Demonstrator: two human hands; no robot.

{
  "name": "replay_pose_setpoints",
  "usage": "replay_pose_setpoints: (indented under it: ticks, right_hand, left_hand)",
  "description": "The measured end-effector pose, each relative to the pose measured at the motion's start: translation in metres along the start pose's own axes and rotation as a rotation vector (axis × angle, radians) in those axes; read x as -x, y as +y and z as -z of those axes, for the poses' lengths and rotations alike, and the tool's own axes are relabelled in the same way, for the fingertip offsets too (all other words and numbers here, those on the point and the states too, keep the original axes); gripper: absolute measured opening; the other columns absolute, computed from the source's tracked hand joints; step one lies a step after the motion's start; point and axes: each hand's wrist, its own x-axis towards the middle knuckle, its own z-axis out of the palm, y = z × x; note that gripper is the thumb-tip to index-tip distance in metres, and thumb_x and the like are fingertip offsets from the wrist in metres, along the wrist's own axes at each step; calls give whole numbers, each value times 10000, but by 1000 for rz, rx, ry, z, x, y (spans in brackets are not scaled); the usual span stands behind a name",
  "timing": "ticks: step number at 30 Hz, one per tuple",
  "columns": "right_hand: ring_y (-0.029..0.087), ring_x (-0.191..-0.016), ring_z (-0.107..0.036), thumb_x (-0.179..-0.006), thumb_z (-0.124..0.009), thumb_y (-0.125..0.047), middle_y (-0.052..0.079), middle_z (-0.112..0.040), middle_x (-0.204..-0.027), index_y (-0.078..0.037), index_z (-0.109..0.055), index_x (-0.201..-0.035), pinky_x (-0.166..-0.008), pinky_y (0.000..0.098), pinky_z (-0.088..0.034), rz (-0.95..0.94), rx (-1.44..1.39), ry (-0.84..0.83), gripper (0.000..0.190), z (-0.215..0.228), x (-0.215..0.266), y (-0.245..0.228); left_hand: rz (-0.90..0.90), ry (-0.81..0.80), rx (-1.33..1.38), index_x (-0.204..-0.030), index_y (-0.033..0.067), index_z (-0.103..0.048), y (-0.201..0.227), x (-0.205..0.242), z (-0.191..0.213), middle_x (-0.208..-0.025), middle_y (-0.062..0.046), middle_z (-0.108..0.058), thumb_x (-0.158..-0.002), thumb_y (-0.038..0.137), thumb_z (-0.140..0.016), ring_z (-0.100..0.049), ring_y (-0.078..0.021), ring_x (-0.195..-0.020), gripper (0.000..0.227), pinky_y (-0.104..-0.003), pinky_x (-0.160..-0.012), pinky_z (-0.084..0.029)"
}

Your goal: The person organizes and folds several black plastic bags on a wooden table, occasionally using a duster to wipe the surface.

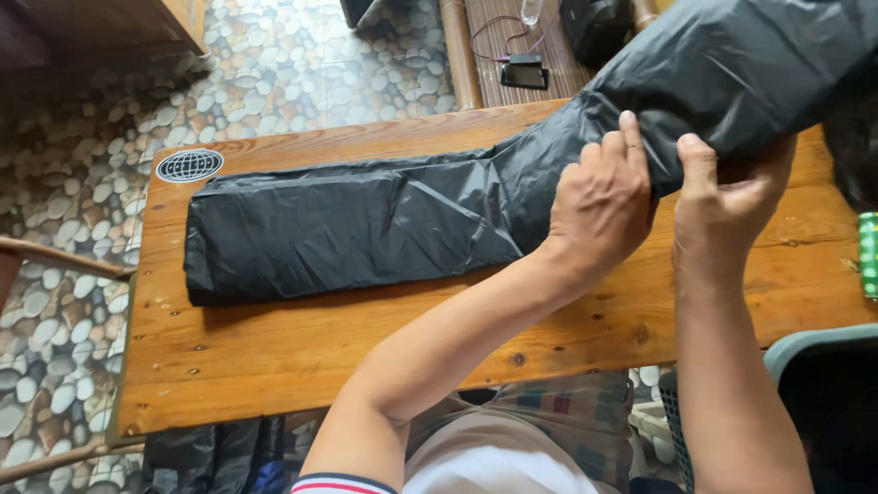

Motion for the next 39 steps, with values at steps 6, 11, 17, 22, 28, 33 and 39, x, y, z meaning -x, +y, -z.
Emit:
replay_pose_setpoints:
  ticks: [6,11,17,22,28,33,39]
  right_hand:
    - [224,-1295,-589,-1039,-540,-360,80,-582,-1425,-204,-459,-1395,-996,342,-481,-296,-423,64,396,-11,36,-16]
    - [65,-1009,-562,-1052,-565,-226,-14,-596,-1134,-147,-495,-1333,-856,214,-490,-667,-462,153,300,-42,95,19]
    - [58,-1036,-580,-902,-662,-178,-18,-671,-1138,-139,-599,-1276,-866,224,-494,-667,-215,22,381,-65,117,24]
    - [52,-1058,-595,-780,-744,-141,-23,-732,-1142,-135,-685,-1230,-875,232,-498,-641,-36,-148,454,-83,111,34]
    - [186,-1148,-643,-942,-571,53,108,-685,-1206,-51,-653,-1282,-1059,308,-540,-222,-211,97,365,-42,54,37]
    - [200,-1179,-628,-1067,-675,-164,128,-654,-1273,64,-542,-1411,-1062,319,-518,-244,10,-45,434,-12,44,41]
    - [448,-1169,-645,-954,-679,135,317,-696,-1250,160,-718,-1317,-1066,489,-490,326,584,-250,366,37,21,103]
  left_hand:
    - [135,-47,449,-1479,-129,-427,-17,-21,16,-1197,-258,-631,-1020,357,-347,-667,-390,-803,673,-517,-579,-520]
    - [231,-22,495,-1593,13,-323,-34,-35,16,-1233,-153,-576,-975,237,-500,-674,-364,-918,681,-526,-745,-555]
    - [382,124,793,-1610,130,-305,-43,-42,54,-1409,-135,-570,-1070,325,-448,-687,-359,-1173,593,-492,-950,-582]
    - [567,406,1154,-1174,129,-580,-71,-41,104,-1037,-42,-665,-1052,329,-545,-644,-190,-977,237,-328,-921,-515]
    - [289,184,642,-1527,64,-438,-184,28,116,-1578,-115,-521,-1018,-177,-364,-507,-241,-1507,568,-351,-1336,-369]
    - [947,709,1878,-1252,-25,-700,-202,34,148,-1284,-77,-690,-946,172,-703,-623,-176,-1226,363,-348,-1148,-481]
    - [1087,612,2061,-1298,-24,-658,-235,79,138,-1316,-132,-688,-1014,249,-569,-640,-266,-1260,404,-405,-1145,-492]
